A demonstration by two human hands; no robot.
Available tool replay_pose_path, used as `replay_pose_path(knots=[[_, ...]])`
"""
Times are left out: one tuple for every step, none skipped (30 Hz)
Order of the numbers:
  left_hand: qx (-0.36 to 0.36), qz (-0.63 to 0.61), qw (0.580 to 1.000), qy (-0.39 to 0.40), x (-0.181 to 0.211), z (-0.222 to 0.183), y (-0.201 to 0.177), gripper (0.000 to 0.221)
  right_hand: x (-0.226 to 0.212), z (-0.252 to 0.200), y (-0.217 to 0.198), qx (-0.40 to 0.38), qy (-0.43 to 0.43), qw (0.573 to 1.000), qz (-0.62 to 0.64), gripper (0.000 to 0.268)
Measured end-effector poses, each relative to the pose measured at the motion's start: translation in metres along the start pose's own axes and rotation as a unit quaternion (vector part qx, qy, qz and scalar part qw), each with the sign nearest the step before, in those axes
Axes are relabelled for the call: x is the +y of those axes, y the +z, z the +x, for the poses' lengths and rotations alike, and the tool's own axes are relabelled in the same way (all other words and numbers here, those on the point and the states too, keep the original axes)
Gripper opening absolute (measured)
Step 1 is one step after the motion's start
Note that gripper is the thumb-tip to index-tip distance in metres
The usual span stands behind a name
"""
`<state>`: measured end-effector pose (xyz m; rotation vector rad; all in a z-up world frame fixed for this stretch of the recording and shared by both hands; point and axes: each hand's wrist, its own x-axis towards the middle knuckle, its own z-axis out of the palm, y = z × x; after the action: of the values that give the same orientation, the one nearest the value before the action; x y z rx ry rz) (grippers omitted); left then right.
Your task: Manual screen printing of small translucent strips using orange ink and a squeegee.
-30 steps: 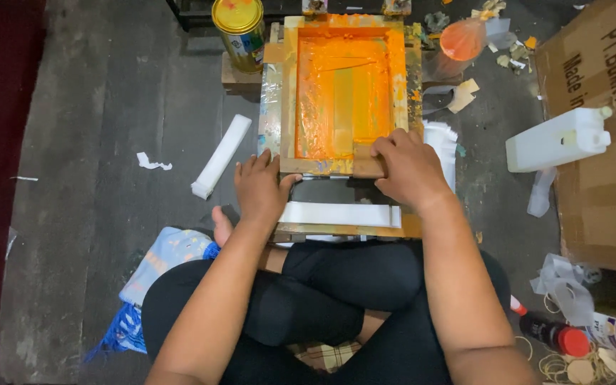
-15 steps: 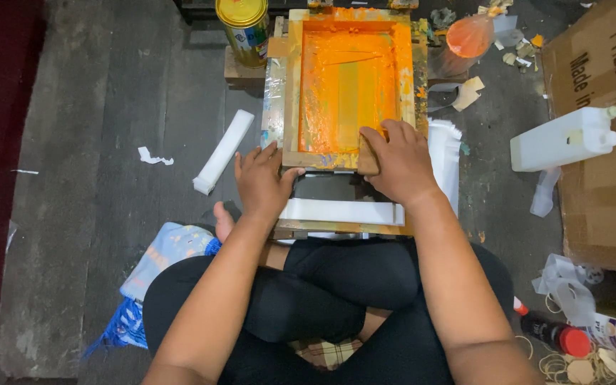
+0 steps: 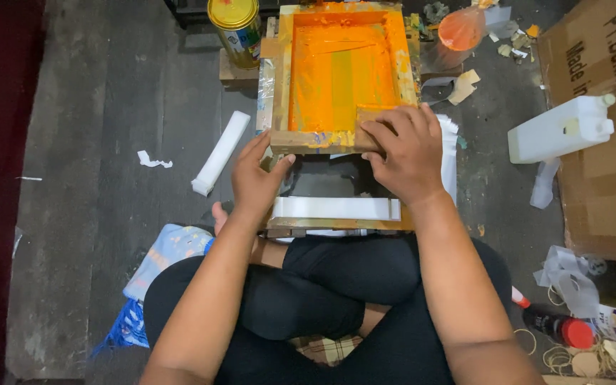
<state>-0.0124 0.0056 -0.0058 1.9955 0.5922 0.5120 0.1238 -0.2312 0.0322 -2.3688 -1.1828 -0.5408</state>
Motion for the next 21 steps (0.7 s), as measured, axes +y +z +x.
replay_pose_path(knots=[[0.001,0.001,1.000,0.000,0.005,-0.002,0.000,0.059,0.002,-0.001,0.001,0.000,-0.001,1.000,0.001,0.044],[-0.003,0.013,1.000,-0.019,0.011,-0.004,0.000,0.059,0.004,-0.003,0.003,0.019,0.001,1.000,0.004,0.043],[-0.008,0.026,0.999,-0.037,0.016,-0.006,0.000,0.059,0.006,-0.004,0.004,0.037,0.002,0.999,0.008,0.043],[-0.007,0.026,0.999,-0.037,0.008,-0.008,0.004,0.059,0.007,-0.003,0.004,0.037,0.002,0.999,0.009,0.043],[-0.022,0.020,0.998,-0.053,0.001,-0.010,0.008,0.042,0.007,-0.002,0.004,0.050,0.006,0.999,0.014,0.043],[-0.036,0.013,0.997,-0.070,-0.006,-0.013,0.012,0.027,0.008,-0.002,0.004,0.062,0.009,0.998,0.020,0.044],[-0.035,0.014,0.997,-0.071,-0.005,-0.018,0.019,0.027,0.007,-0.001,0.003,0.062,0.008,0.998,0.021,0.044],[-0.085,-0.106,0.985,-0.106,-0.003,-0.023,0.026,0.040,0.007,0.001,0.003,0.066,0.014,0.997,0.029,0.044],[-0.133,-0.224,0.955,-0.139,-0.001,-0.028,0.033,0.054,0.006,0.002,0.002,0.071,0.019,0.997,0.038,0.045],[-0.131,-0.223,0.956,-0.139,0.008,-0.030,0.035,0.054,0.006,0.002,0.001,0.072,0.018,0.996,0.040,0.045],[-0.176,-0.335,0.909,-0.175,0.016,-0.032,0.037,0.066,0.006,0.003,0.000,0.060,0.020,0.997,0.044,0.045],[-0.220,-0.441,0.845,-0.207,0.025,-0.035,0.040,0.081,0.006,0.001,-0.002,0.048,0.023,0.997,0.048,0.045],[-0.219,-0.440,0.846,-0.208,0.022,-0.035,0.047,0.081,0.006,0.001,-0.001,0.047,0.023,0.997,0.049,0.045],[-0.226,-0.492,0.812,-0.216,0.019,-0.033,0.053,0.084,0.006,0.001,-0.001,0.047,0.023,0.997,0.049,0.047],[-0.233,-0.543,0.776,-0.223,0.016,-0.031,0.060,0.087,0.006,0.002,0.000,0.046,0.024,0.997,0.049,0.048],[-0.235,-0.541,0.776,-0.224,0.014,-0.031,0.064,0.087,0.006,0.001,0.001,0.046,0.026,0.997,0.049,0.048],[-0.230,-0.552,0.768,-0.229,0.012,-0.030,0.068,0.081,0.007,0.001,0.002,0.047,0.027,0.997,0.051,0.049],[-0.225,-0.563,0.761,-0.233,0.011,-0.029,0.073,0.076,0.008,0.001,0.003,0.049,0.027,0.997,0.052,0.050],[-0.227,-0.562,0.760,-0.233,0.010,-0.029,0.074,0.076,0.008,0.002,0.001,0.050,0.028,0.997,0.051,0.050],[-0.234,-0.533,0.776,-0.243,0.009,-0.031,0.074,0.069,0.007,0.003,0.000,0.047,0.036,0.997,0.055,0.048],[-0.241,-0.503,0.790,-0.254,0.008,-0.032,0.074,0.065,0.006,0.003,-0.001,0.044,0.044,0.996,0.058,0.047]])
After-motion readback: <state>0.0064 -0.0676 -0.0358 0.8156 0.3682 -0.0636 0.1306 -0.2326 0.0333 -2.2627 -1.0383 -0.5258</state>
